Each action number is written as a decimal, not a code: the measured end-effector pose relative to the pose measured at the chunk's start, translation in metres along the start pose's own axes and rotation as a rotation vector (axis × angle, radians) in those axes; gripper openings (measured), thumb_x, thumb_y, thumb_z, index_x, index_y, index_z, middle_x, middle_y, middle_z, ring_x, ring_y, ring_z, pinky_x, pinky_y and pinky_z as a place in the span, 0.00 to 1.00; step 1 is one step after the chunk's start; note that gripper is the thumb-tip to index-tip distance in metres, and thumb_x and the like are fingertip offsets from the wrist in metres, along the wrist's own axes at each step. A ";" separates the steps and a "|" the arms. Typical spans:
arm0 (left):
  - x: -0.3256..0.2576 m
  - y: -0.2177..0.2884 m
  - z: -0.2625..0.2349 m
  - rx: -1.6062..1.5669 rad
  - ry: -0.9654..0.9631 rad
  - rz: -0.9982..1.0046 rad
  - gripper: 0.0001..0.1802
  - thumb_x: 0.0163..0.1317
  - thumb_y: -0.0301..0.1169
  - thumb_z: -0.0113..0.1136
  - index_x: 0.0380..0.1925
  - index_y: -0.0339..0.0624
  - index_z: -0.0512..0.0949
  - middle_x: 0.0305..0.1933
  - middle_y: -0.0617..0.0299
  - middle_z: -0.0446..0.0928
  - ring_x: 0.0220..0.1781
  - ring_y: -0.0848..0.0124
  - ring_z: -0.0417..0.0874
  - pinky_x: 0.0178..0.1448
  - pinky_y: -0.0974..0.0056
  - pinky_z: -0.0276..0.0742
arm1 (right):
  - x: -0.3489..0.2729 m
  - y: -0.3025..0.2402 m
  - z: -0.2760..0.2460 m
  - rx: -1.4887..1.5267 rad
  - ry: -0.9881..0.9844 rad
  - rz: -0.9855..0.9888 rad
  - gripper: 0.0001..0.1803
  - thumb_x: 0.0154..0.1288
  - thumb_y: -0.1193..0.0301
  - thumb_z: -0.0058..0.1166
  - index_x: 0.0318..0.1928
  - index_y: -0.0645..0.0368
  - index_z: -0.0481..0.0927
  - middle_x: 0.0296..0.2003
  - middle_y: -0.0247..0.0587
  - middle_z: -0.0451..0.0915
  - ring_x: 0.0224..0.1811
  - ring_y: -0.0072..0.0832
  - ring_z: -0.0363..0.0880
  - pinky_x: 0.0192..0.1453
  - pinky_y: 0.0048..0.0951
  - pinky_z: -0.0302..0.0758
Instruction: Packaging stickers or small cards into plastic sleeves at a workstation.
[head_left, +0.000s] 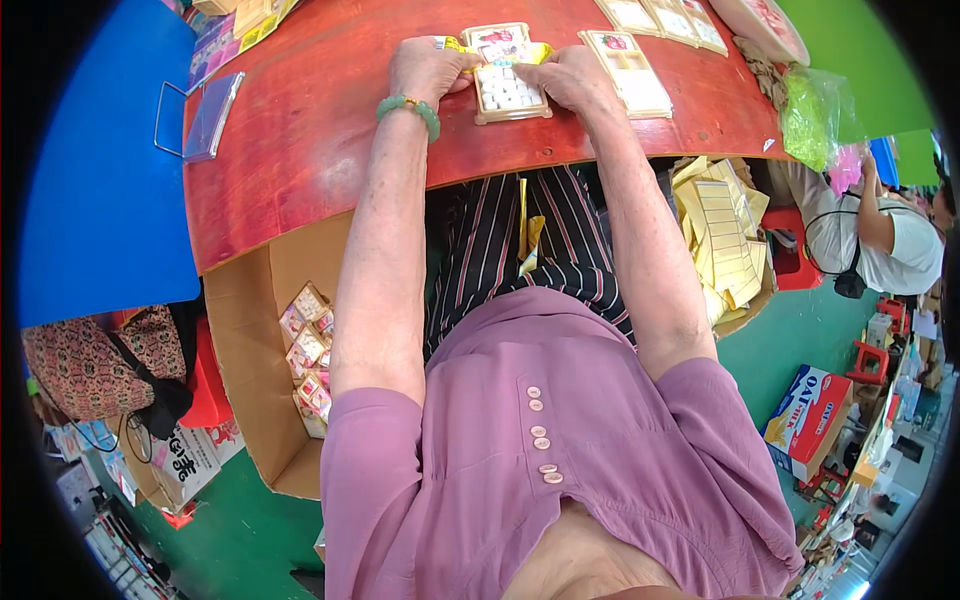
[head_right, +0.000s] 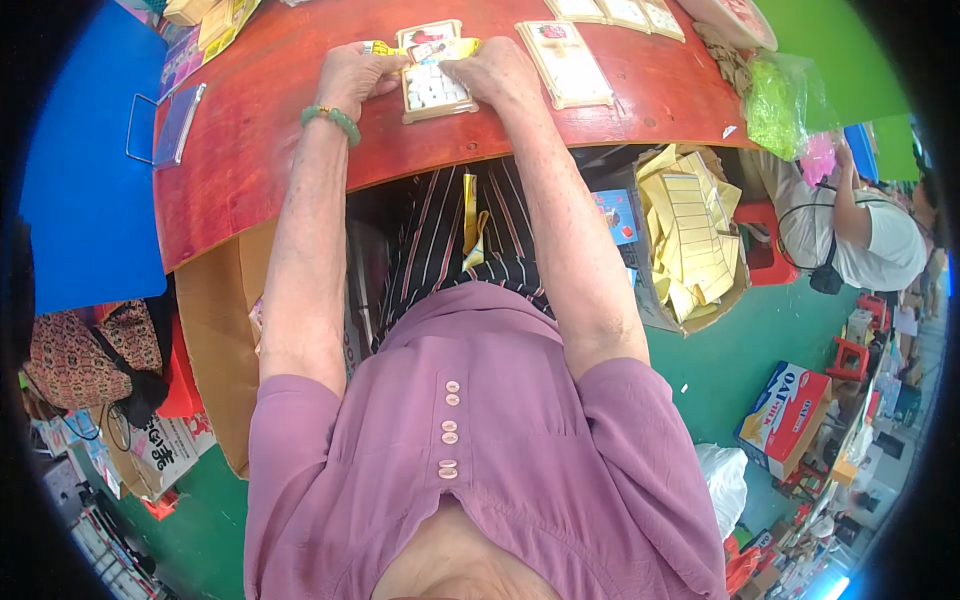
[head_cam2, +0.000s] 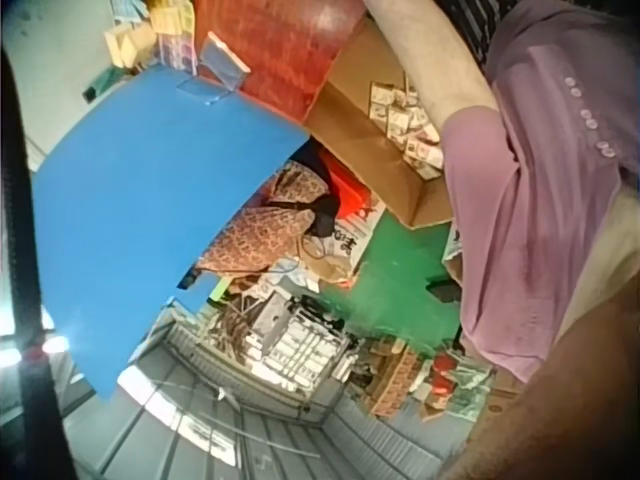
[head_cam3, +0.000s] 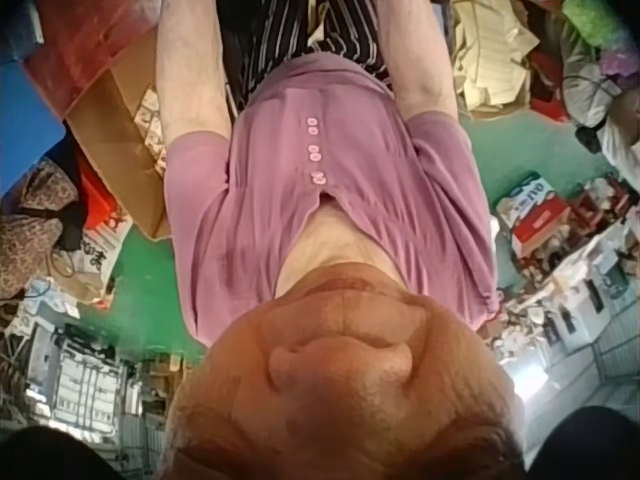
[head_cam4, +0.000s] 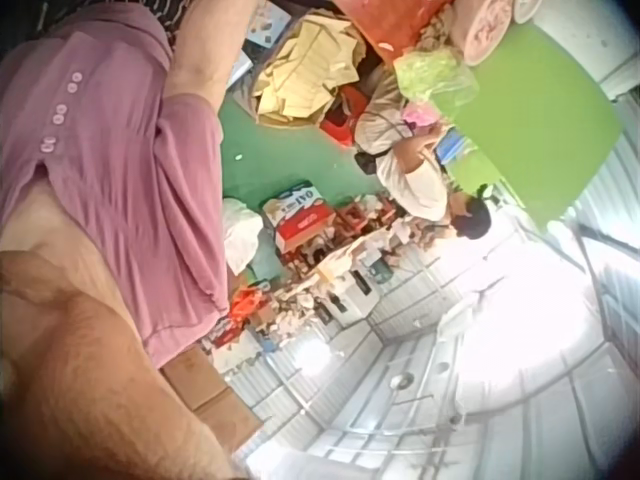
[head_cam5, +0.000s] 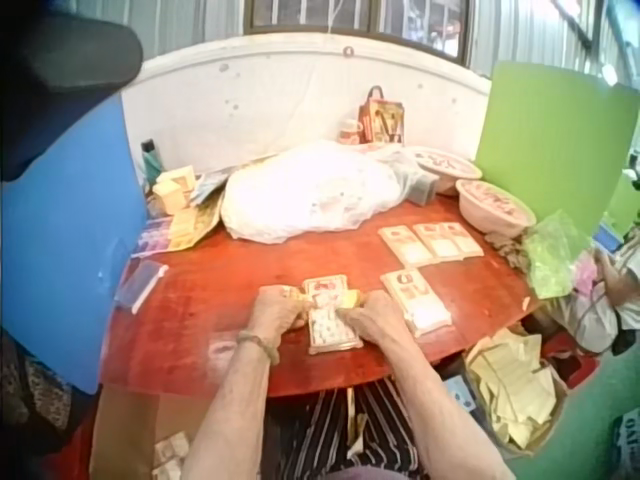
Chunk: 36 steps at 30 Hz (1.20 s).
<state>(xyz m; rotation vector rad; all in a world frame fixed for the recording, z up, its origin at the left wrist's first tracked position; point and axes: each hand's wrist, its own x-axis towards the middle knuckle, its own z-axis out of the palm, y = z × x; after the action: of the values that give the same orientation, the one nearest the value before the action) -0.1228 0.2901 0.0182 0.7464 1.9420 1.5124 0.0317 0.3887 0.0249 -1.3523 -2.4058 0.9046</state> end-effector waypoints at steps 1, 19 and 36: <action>-0.001 0.002 0.000 -0.014 -0.010 -0.004 0.11 0.47 0.24 0.71 0.28 0.28 0.80 0.25 0.55 0.82 0.20 0.78 0.81 0.22 0.76 0.77 | 0.001 0.001 0.000 0.002 -0.001 0.004 0.29 0.48 0.47 0.62 0.33 0.65 0.85 0.29 0.53 0.83 0.35 0.41 0.83 0.41 0.39 0.76; -0.044 0.003 0.001 -0.441 -0.147 0.052 0.14 0.54 0.23 0.66 0.40 0.33 0.75 0.41 0.56 0.80 0.41 0.70 0.83 0.46 0.67 0.82 | -0.030 0.014 0.012 1.299 -0.102 -0.036 0.14 0.55 0.71 0.66 0.36 0.70 0.78 0.32 0.45 0.83 0.30 0.23 0.82 0.36 0.22 0.79; -0.092 -0.005 0.010 -0.748 -0.060 0.165 0.06 0.55 0.20 0.63 0.29 0.40 0.76 0.34 0.62 0.81 0.34 0.79 0.80 0.41 0.73 0.76 | -0.069 0.007 -0.003 0.817 0.155 -0.142 0.26 0.51 0.68 0.70 0.45 0.69 0.73 0.36 0.43 0.80 0.36 0.27 0.80 0.40 0.26 0.78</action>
<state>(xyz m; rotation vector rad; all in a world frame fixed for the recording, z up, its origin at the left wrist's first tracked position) -0.0529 0.2298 0.0196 0.6011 1.1338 2.0897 0.0750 0.3351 0.0291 -0.8741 -1.6659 1.4472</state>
